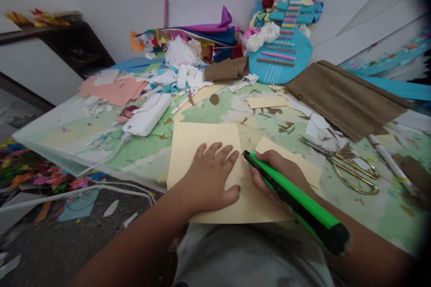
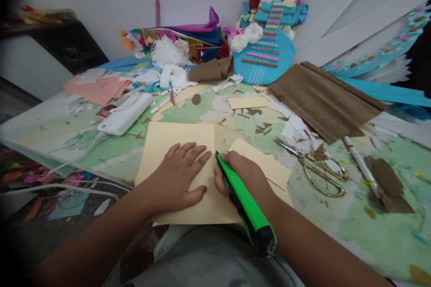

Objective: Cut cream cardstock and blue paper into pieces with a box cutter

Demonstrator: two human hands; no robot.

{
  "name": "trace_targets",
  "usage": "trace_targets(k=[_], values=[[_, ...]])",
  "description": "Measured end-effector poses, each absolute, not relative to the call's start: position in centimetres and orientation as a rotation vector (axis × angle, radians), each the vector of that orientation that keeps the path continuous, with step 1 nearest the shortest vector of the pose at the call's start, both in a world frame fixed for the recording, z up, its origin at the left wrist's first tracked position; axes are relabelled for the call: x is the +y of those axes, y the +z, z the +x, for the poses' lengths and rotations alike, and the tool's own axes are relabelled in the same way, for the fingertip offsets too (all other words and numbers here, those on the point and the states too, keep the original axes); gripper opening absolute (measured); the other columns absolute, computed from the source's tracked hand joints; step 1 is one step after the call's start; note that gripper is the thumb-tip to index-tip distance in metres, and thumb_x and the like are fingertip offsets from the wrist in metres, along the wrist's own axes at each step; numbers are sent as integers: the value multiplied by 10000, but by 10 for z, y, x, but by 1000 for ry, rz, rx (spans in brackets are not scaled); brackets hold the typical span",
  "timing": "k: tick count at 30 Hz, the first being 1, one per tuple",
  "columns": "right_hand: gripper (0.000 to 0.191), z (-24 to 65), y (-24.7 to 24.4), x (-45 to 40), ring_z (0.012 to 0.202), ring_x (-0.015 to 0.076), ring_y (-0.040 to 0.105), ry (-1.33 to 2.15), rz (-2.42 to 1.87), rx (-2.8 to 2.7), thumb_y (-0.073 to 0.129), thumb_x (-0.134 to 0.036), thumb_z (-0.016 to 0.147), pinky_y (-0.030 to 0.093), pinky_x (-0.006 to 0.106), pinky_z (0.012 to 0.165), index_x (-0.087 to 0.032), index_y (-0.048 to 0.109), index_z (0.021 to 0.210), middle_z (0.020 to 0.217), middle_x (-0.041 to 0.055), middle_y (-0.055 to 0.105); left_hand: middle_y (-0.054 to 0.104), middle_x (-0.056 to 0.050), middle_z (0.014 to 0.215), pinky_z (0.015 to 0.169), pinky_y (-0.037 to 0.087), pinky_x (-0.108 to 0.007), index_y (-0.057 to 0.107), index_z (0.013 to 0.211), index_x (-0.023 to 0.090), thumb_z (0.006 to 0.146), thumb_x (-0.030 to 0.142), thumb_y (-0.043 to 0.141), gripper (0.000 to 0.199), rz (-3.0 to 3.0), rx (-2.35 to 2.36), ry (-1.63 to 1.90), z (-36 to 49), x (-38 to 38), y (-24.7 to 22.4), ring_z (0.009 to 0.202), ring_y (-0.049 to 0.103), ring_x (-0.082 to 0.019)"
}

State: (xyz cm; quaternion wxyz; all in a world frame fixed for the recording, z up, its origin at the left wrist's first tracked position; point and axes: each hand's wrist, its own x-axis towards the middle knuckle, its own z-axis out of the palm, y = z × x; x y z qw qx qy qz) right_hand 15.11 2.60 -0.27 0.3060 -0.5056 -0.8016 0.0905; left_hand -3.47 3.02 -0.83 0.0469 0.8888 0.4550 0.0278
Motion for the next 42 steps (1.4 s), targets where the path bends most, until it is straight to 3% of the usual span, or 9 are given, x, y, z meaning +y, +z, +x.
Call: trace_targets(k=[16, 42], values=[[102, 151, -2, 20, 503, 144, 548, 319, -1296, -2245, 468, -259, 756, 362, 247, 468, -237, 371, 734, 606, 1, 574, 332, -86, 1391, 1006, 142, -528, 333, 1328, 179, 799, 463, 365, 601, 2737, 1401, 43, -33, 29, -7, 1259, 245, -313], [87, 155, 2, -3, 436, 125, 500, 8, -1091, -2332, 473, -208, 747, 335, 238, 437, -214, 390, 722, 518, -17, 538, 343, -87, 1386, 999, 156, -524, 345, 1324, 166, 791, 474, 369, 616, 2760, 1429, 67, -32, 30, -10, 1247, 252, -310]])
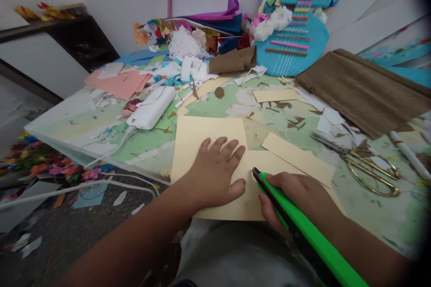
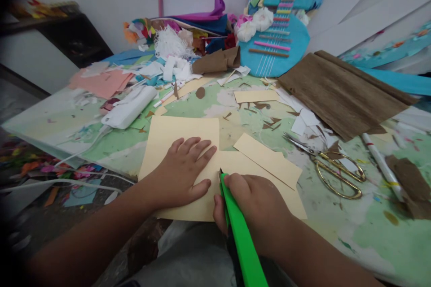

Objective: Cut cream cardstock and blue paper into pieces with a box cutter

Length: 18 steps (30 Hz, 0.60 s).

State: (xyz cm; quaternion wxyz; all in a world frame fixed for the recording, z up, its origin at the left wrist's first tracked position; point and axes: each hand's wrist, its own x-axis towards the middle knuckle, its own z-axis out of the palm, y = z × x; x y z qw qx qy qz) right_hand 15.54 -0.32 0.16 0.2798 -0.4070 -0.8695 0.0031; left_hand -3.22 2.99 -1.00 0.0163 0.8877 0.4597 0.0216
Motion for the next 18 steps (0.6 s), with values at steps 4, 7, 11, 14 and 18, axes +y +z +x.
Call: trace_targets(k=[4, 7, 11, 14, 18], values=[[101, 156, 1, -7, 429, 121, 482, 6, -1072, -2339, 489, -202, 736, 315, 243, 433, -208, 393, 705, 517, -16, 527, 339, -90, 1388, 999, 155, -524, 333, 1330, 163, 792, 479, 363, 624, 2765, 1434, 57, -32, 31, -11, 1249, 247, -310], [103, 156, 1, -10, 422, 110, 457, 51, -1089, -2364, 486, -199, 740, 292, 239, 426, -204, 397, 689, 506, -28, 500, 336, -88, 1389, 999, 154, -523, 330, 1330, 168, 793, 482, 360, 623, 2763, 1435, 48, -32, 31, -10, 1250, 245, -309], [104, 156, 3, -14, 414, 103, 444, 88, -1119, -2372, 478, -199, 741, 291, 237, 425, -202, 400, 673, 504, -29, 497, 334, -87, 1390, 1001, 155, -517, 328, 1332, 168, 793, 488, 361, 628, 2761, 1438, 41, -32, 30, -9, 1249, 249, -310], [99, 155, 3, -15, 423, 114, 478, 60, -1111, -2324, 483, -196, 733, 321, 236, 431, -204, 399, 682, 508, -24, 517, 338, -87, 1388, 1003, 155, -514, 326, 1333, 170, 796, 488, 357, 625, 2770, 1447, 46, -32, 30, -9, 1248, 255, -306], [65, 153, 3, -17, 415, 109, 500, 82, -1110, -2276, 472, -173, 733, 349, 219, 427, -200, 414, 722, 510, -29, 530, 345, -91, 1383, 1003, 162, -509, 332, 1330, 165, 792, 484, 364, 627, 2774, 1446, 49, -31, 30, -10, 1247, 260, -304]])
